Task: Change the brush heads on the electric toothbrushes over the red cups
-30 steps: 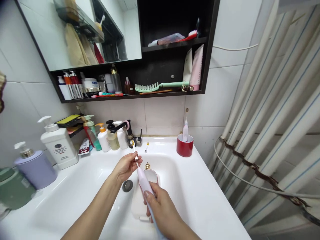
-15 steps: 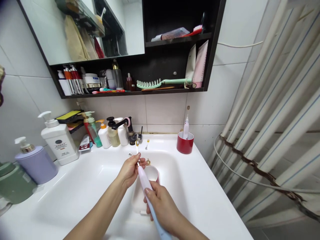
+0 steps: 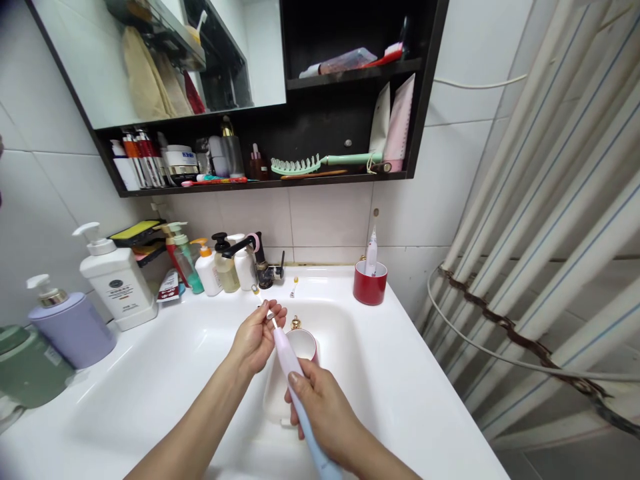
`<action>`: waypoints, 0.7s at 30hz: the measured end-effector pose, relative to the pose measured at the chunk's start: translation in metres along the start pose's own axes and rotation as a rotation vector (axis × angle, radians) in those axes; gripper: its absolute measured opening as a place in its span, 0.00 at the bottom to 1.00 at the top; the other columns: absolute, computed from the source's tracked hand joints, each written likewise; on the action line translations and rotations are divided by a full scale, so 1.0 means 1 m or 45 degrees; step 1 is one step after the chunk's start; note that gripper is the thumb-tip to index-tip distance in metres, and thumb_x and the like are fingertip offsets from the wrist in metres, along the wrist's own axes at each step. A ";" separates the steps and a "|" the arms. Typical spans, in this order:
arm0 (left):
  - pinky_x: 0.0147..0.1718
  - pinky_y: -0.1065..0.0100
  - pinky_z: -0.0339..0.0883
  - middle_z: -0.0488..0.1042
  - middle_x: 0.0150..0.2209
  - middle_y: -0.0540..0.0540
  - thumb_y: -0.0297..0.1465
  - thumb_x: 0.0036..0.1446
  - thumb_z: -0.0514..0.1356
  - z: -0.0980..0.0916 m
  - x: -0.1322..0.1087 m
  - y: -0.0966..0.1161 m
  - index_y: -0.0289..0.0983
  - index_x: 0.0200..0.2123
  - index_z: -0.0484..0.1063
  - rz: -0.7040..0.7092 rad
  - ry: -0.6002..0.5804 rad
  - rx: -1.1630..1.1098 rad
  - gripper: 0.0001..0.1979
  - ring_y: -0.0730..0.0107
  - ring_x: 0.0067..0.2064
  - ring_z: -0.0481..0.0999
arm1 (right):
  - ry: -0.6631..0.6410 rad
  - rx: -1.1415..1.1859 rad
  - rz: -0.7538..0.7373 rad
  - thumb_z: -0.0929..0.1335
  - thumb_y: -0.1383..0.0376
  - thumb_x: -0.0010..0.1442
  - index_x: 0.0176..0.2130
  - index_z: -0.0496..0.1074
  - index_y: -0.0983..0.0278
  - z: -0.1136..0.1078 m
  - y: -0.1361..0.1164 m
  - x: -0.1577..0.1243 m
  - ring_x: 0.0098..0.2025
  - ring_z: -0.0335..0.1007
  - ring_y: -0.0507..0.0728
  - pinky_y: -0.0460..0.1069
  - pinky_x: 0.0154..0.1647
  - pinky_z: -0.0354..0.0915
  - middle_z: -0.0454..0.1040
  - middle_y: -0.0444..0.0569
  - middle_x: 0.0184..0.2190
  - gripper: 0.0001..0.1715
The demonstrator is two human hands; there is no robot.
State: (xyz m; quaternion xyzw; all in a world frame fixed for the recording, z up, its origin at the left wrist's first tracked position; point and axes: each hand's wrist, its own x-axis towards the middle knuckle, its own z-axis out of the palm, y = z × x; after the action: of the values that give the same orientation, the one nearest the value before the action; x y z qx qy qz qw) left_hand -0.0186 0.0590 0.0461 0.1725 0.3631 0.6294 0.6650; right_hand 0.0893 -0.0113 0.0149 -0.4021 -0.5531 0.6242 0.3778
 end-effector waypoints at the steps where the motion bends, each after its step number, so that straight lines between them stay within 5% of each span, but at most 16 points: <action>1: 0.25 0.74 0.63 0.66 0.19 0.49 0.29 0.46 0.51 -0.001 0.000 0.000 0.33 0.24 0.61 -0.004 -0.019 0.026 0.04 0.77 0.23 0.69 | -0.002 0.008 -0.002 0.56 0.57 0.50 0.31 0.58 0.66 0.000 0.000 0.000 0.17 0.55 0.45 0.41 0.14 0.55 0.59 0.43 0.23 0.15; 21: 0.24 0.74 0.61 0.64 0.17 0.51 0.31 0.43 0.53 -0.005 0.002 -0.013 0.34 0.22 0.59 0.073 -0.174 0.249 0.07 0.77 0.22 0.68 | 0.074 -0.039 0.014 0.57 0.56 0.49 0.29 0.58 0.65 0.001 -0.001 0.000 0.17 0.54 0.45 0.42 0.15 0.55 0.58 0.42 0.22 0.14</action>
State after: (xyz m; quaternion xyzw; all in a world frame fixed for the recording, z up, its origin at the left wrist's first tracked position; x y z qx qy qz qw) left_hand -0.0129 0.0584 0.0334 0.2894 0.3714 0.5967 0.6499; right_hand 0.0882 -0.0118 0.0161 -0.4289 -0.5490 0.6058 0.3843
